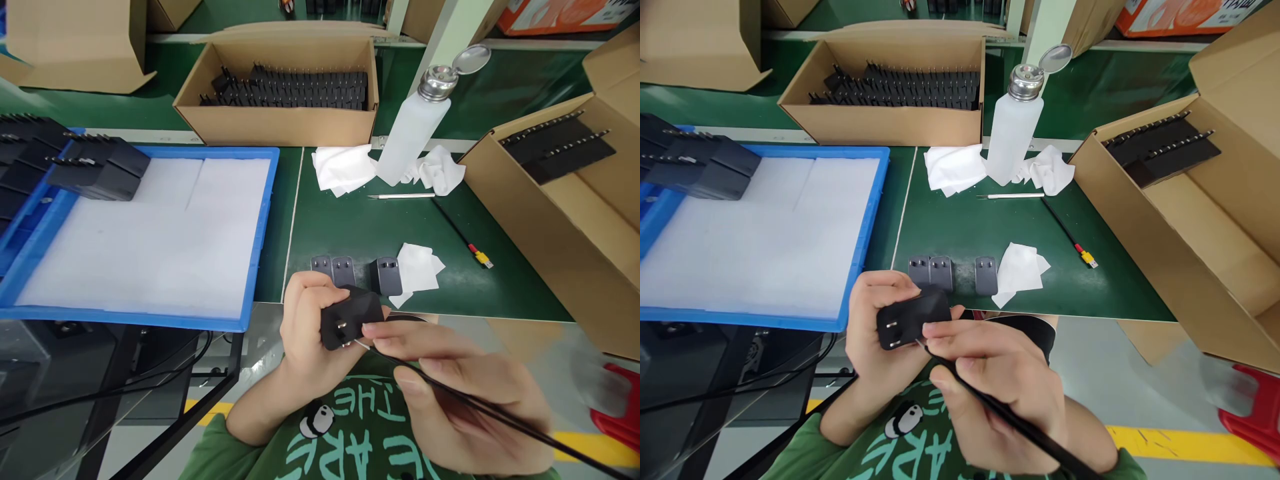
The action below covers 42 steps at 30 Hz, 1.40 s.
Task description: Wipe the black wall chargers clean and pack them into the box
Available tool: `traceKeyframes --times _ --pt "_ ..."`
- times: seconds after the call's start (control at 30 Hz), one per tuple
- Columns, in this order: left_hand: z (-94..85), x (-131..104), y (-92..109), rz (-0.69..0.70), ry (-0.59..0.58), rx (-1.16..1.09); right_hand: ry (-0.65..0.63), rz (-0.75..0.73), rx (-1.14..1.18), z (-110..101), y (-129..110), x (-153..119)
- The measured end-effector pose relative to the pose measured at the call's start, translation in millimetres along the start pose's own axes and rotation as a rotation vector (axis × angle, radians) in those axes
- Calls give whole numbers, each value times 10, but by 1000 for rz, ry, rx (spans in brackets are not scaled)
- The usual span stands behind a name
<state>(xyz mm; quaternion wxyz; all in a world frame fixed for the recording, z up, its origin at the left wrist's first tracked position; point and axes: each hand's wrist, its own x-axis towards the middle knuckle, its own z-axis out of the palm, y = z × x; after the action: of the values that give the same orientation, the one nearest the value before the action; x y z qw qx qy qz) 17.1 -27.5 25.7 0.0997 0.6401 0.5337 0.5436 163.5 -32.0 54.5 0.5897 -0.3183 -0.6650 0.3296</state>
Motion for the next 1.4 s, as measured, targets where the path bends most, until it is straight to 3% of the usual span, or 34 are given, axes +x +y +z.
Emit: traceKeyframes --times 0.43,1.17,1.4 --pt "-3 13 -41 51 -8 20 -108 53 26 -95 22 60" --pt "20 8 -47 36 -15 18 -113 32 53 -107 90 2" --pt "21 5 -49 26 -16 22 -117 98 83 -117 75 10"
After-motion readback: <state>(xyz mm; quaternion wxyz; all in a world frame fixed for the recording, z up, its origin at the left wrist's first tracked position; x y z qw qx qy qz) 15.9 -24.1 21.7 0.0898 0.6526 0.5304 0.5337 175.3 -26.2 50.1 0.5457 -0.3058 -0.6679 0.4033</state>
